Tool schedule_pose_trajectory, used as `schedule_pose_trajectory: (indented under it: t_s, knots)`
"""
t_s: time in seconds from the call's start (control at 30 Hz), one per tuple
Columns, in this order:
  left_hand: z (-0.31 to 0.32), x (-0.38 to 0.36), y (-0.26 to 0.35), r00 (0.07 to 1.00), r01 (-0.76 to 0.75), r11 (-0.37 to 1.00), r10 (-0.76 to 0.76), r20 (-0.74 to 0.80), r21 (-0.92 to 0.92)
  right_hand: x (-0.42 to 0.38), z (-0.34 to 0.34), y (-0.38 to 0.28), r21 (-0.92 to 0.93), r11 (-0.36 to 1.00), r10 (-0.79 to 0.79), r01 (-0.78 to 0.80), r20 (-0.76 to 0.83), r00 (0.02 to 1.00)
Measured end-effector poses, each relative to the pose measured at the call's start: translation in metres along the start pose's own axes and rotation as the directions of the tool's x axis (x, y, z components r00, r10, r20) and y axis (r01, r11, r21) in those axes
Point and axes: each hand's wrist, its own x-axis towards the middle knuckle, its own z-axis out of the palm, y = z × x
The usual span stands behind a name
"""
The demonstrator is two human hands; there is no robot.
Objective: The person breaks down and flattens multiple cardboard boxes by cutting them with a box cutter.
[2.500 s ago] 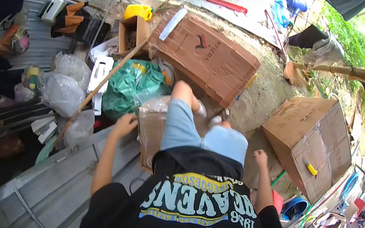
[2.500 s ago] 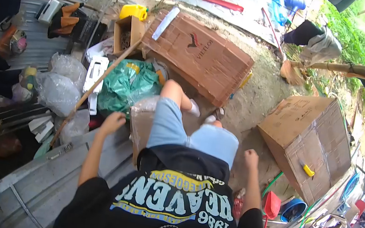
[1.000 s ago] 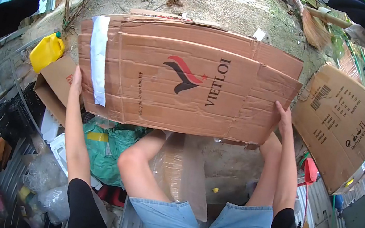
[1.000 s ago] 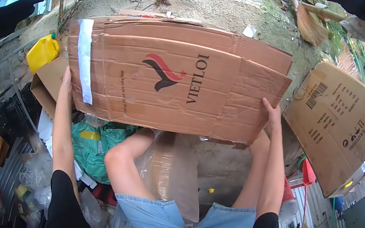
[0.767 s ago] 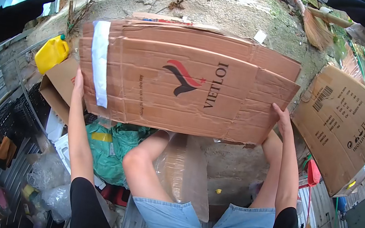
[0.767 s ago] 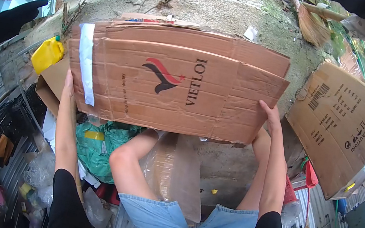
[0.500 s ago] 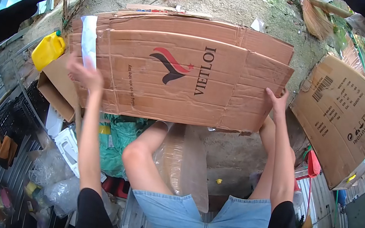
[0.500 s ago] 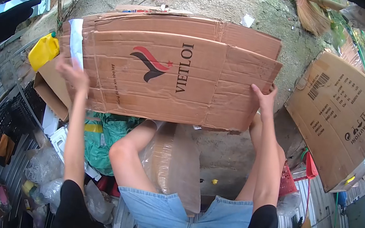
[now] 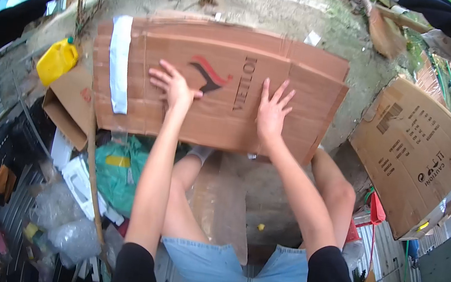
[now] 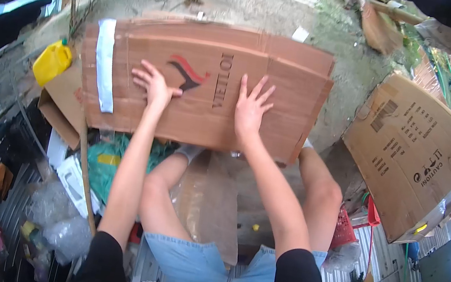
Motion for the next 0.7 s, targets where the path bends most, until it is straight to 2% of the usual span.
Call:
schedule_pose_trajectory:
  t_s: [0.07, 0.13, 0.17, 0.2, 0.23, 0.27, 0.33, 0.37, 0.4, 0.43, 0.47, 0.53, 0.57, 0.6, 0.67, 0.7]
  knots:
    - [-0.001, -0.004, -0.006, 0.997, 0.067, 0.997, -0.069, 0.045, 0.040, -0.008, -0.005, 0.003, 0.044, 0.998, -0.044, 0.041, 0.085, 0.995]
    - [-0.004, -0.008, -0.020, 0.999, -0.051, 0.999, 0.051, 0.004, 0.010, -0.006, -0.022, 0.011, 0.084, 0.992, -0.105, 0.094, 0.131, 0.986]
    - [-0.009, -0.017, -0.039, 1.000, -0.021, 1.000, 0.021, 0.011, 0.020, -0.015, -0.030, 0.016, 0.160, 0.981, -0.138, 0.113, 0.151, 0.979]
    - [-0.021, -0.012, -0.052, 0.980, -0.177, 0.983, 0.180, 0.085, -0.037, -0.010, -0.045, 0.026, 0.223, 0.965, -0.171, 0.139, 0.131, 0.977]
    - [-0.039, -0.011, -0.064, 0.928, -0.331, 0.938, 0.344, 0.141, -0.107, -0.010, -0.054, 0.037, 0.181, 0.966, -0.217, 0.186, 0.166, 0.962]
    - [-0.060, -0.015, -0.082, 0.919, -0.371, 0.913, 0.387, 0.071, -0.170, -0.010, -0.062, 0.052, 0.161, 0.962, -0.245, 0.222, 0.138, 0.960]
    - [-0.094, -0.057, -0.120, 0.926, -0.376, 0.893, 0.353, -0.135, -0.248, -0.011, -0.081, 0.092, 0.015, 0.883, -0.467, 0.469, 0.129, 0.875]
    - [-0.102, -0.092, -0.136, 0.926, -0.377, 0.837, 0.339, -0.166, -0.396, -0.019, -0.087, 0.114, -0.126, 0.857, -0.507, 0.499, -0.042, 0.861]
    - [-0.105, -0.134, -0.151, 0.925, -0.380, 0.755, 0.318, -0.209, -0.533, -0.032, -0.115, 0.139, -0.043, 0.819, -0.572, 0.573, 0.030, 0.820]
    - [-0.100, -0.178, -0.166, 0.978, -0.205, 0.757, 0.176, -0.109, -0.620, -0.044, -0.144, 0.166, 0.035, 0.771, -0.636, 0.636, 0.097, 0.765]
    - [-0.097, -0.226, -0.176, 0.999, -0.031, 0.720, 0.048, 0.005, -0.693, -0.056, -0.163, 0.191, 0.053, 0.748, -0.664, 0.662, 0.091, 0.743]
    - [-0.101, -0.333, -0.173, 0.979, 0.180, 0.732, -0.201, 0.043, -0.657, -0.080, -0.204, 0.236, 0.151, 0.721, -0.692, 0.676, 0.112, 0.713]
    - [-0.071, -0.376, -0.179, 0.965, 0.178, 0.721, -0.262, -0.026, -0.669, -0.092, -0.221, 0.264, 0.224, 0.720, -0.692, 0.656, 0.162, 0.704]
    - [-0.034, -0.415, -0.189, 0.941, 0.179, 0.715, -0.325, -0.094, -0.676, -0.097, -0.224, 0.289, 0.213, 0.715, -0.697, 0.666, 0.150, 0.701]
    - [0.019, -0.508, -0.167, 0.930, 0.209, 0.640, -0.364, -0.052, -0.739, -0.100, -0.222, 0.354, 0.105, 0.684, -0.727, 0.722, 0.182, 0.663]
    - [0.080, -0.543, -0.167, 0.935, 0.267, 0.585, -0.350, 0.058, -0.766, -0.108, -0.235, 0.377, 0.022, 0.684, -0.707, 0.729, 0.264, 0.656]
